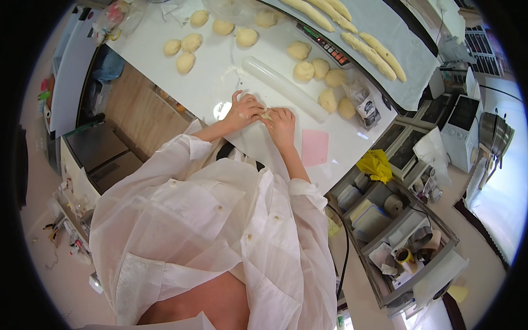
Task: The person prepares filled bread rolls by flattening dough balls, sprinkling a dark filling, and rolling them into long shapes. The finished rolls are placed on a baking tray lined with parchment paper. The process is repeated for multiple dough balls.
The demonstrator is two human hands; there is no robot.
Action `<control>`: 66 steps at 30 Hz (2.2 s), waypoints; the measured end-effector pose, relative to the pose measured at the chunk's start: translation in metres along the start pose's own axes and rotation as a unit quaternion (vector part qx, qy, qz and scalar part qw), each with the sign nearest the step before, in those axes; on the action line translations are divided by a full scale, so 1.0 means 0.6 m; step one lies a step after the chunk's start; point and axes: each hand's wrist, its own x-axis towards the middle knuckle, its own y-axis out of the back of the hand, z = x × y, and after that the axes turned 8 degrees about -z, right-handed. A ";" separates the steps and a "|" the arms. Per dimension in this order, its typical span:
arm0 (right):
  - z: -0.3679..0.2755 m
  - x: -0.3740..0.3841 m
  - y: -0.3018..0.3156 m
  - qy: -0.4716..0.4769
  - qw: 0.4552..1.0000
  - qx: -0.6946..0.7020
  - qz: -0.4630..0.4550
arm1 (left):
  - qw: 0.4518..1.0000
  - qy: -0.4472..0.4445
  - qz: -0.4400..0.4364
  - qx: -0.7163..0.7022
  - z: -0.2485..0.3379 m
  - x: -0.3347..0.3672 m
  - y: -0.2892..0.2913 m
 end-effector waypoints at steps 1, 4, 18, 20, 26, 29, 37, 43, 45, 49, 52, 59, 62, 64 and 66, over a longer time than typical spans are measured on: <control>0.000 0.004 -0.005 -0.003 1.000 0.008 -0.006 | 1.000 -0.005 0.004 -0.007 -0.005 0.006 0.003; 0.007 0.017 -0.018 -0.045 0.996 0.073 -0.030 | 1.000 -0.025 -0.009 -0.003 -0.015 0.020 0.005; 0.018 0.016 -0.034 -0.088 0.985 0.145 -0.034 | 0.997 -0.048 0.026 0.050 -0.014 -0.012 -0.004; 0.017 0.021 -0.037 -0.109 0.977 0.178 -0.035 | 0.996 -0.069 0.029 0.048 -0.022 -0.005 -0.004; 0.029 0.033 -0.038 -0.121 0.977 0.149 -0.093 | 0.996 -0.073 -0.019 -0.036 -0.029 0.018 0.015; 0.024 0.042 -0.030 -0.207 0.951 0.198 -0.113 | 0.997 -0.034 -0.047 -0.042 -0.030 0.021 0.013; -0.005 0.017 -0.038 -0.051 0.995 0.090 0.012 | 0.983 0.083 0.039 -0.158 -0.020 0.005 0.004; -0.009 0.027 -0.046 0.000 1.000 -0.018 -0.001 | 0.996 0.042 0.063 0.040 -0.031 -0.057 0.008; -0.003 0.031 -0.053 -0.004 1.000 -0.010 -0.027 | 0.994 0.020 0.069 0.082 -0.039 -0.064 -0.001; 0.009 0.034 -0.058 -0.032 0.997 0.017 -0.069 | 0.991 -0.025 0.089 0.096 -0.052 -0.050 -0.007; 0.002 0.032 -0.058 -0.006 0.999 -0.022 -0.048 | 0.994 -0.032 0.077 0.077 -0.047 -0.033 0.010; -0.033 0.039 -0.053 0.020 0.995 -0.096 -0.016 | 0.998 -0.059 -0.006 0.002 -0.080 -0.007 0.011; -0.020 0.043 -0.060 0.015 0.996 -0.086 -0.032 | 0.998 0.006 -0.014 -0.067 -0.076 -0.005 0.015; -0.016 0.041 -0.061 0.027 0.993 -0.109 -0.029 | 0.999 -0.013 0.023 -0.040 -0.076 -0.004 0.012; -0.020 0.039 -0.063 0.038 0.992 -0.121 -0.008 | 0.998 -0.026 0.060 -0.013 -0.077 -0.009 0.012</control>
